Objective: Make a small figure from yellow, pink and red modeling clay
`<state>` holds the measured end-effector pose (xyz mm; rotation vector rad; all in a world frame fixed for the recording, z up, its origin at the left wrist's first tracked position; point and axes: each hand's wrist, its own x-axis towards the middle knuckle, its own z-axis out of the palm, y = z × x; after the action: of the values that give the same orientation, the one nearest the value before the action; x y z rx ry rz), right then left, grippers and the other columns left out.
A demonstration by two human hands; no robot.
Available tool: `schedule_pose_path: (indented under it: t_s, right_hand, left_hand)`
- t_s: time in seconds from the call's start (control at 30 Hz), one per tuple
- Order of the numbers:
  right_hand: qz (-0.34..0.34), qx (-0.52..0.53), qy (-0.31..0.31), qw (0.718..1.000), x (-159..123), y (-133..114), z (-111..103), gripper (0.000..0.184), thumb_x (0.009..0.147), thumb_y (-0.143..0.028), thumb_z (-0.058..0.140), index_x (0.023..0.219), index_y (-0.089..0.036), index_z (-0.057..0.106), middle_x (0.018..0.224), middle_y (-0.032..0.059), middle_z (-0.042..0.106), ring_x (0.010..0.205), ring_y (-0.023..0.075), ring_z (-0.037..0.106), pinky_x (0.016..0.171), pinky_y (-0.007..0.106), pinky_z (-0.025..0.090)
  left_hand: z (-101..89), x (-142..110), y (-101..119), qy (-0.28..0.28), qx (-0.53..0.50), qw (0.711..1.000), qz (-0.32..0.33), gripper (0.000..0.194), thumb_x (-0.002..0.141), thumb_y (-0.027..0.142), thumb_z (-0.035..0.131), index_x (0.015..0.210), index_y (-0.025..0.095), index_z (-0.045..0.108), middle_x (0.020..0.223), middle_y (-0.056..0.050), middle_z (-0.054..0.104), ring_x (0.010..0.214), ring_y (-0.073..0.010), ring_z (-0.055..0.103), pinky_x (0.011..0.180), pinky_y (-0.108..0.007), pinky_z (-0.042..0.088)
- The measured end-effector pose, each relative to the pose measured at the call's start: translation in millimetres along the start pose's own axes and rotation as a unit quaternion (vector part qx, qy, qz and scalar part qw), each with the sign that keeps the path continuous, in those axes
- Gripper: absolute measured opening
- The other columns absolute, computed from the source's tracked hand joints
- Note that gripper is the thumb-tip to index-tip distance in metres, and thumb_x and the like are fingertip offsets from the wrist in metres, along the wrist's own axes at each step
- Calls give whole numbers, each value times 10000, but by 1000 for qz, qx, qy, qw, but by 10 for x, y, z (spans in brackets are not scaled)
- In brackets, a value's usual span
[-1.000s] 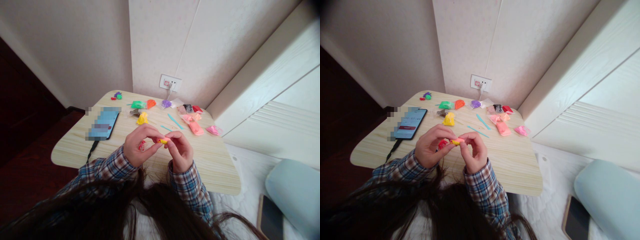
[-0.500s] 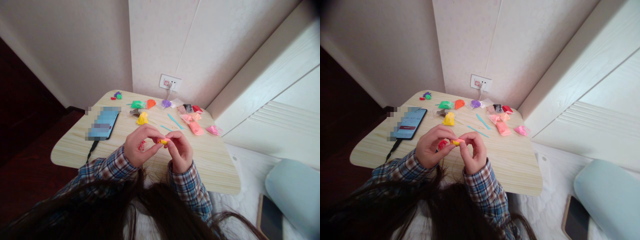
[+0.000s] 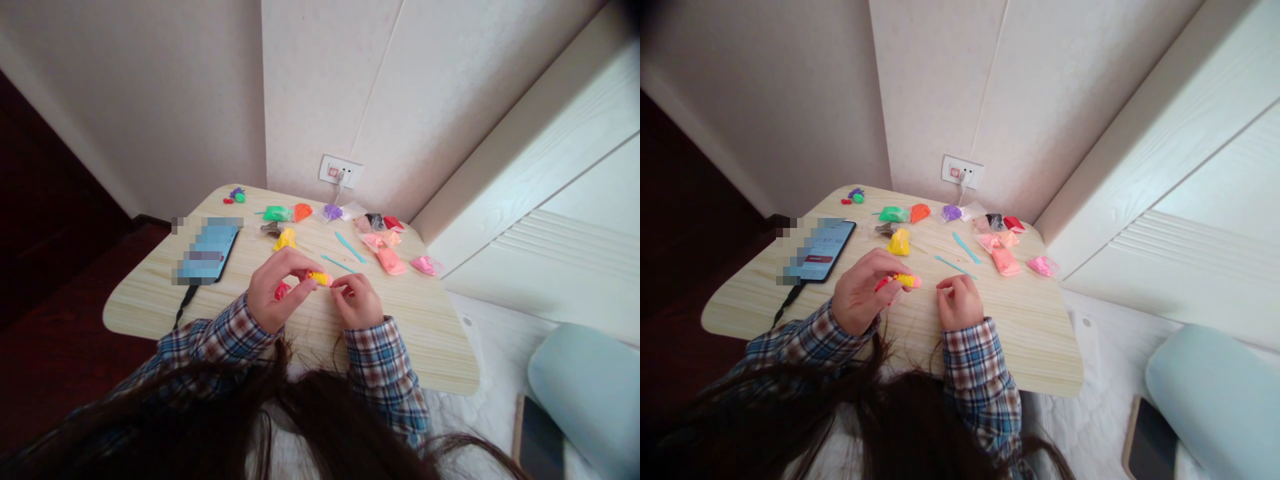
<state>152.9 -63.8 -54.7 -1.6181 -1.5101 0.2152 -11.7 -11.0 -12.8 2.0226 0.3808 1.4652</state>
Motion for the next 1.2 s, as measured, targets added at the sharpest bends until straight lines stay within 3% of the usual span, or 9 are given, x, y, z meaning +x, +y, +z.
schedule_pose_path:
  t_s: [0.1,0.27,0.6,0.9,1.2]
  right_hand:
    - [0,-35,-55,998,-16,68,29,110,746,-227,541,713,-167,627,769,52,571,617,139,546,622,312,491]
    - [1,-40,-77,996,-22,130,12,60,717,-216,593,688,-176,627,758,44,567,637,144,537,636,317,494]
    - [-36,-77,-85,993,-28,199,44,115,761,-255,551,699,-175,605,764,48,535,621,146,496,615,322,467]
    - [-22,-30,-16,999,-60,190,12,167,801,-257,500,732,-193,638,816,49,551,654,136,532,609,290,498]
    - [-15,-35,-71,997,-33,184,38,86,702,-255,621,722,-176,648,816,52,530,668,153,513,645,332,497]
  left_hand:
    - [6,-14,-6,4,-15,1000,-18,119,830,200,548,917,164,620,830,-56,626,700,-136,594,657,-296,513]
    - [12,-7,12,17,-28,999,-28,120,840,216,537,902,159,622,829,-56,617,643,-116,593,614,-278,515]
    - [0,31,51,21,-15,1000,2,119,825,203,546,879,135,628,779,-58,615,657,-115,575,588,-244,503]
    - [7,-5,27,23,-27,999,-19,114,824,204,552,890,143,624,805,-59,616,666,-119,588,609,-256,519]
    - [3,7,21,17,-24,1000,-9,113,818,172,551,896,136,625,802,-58,609,646,-113,582,603,-258,503]
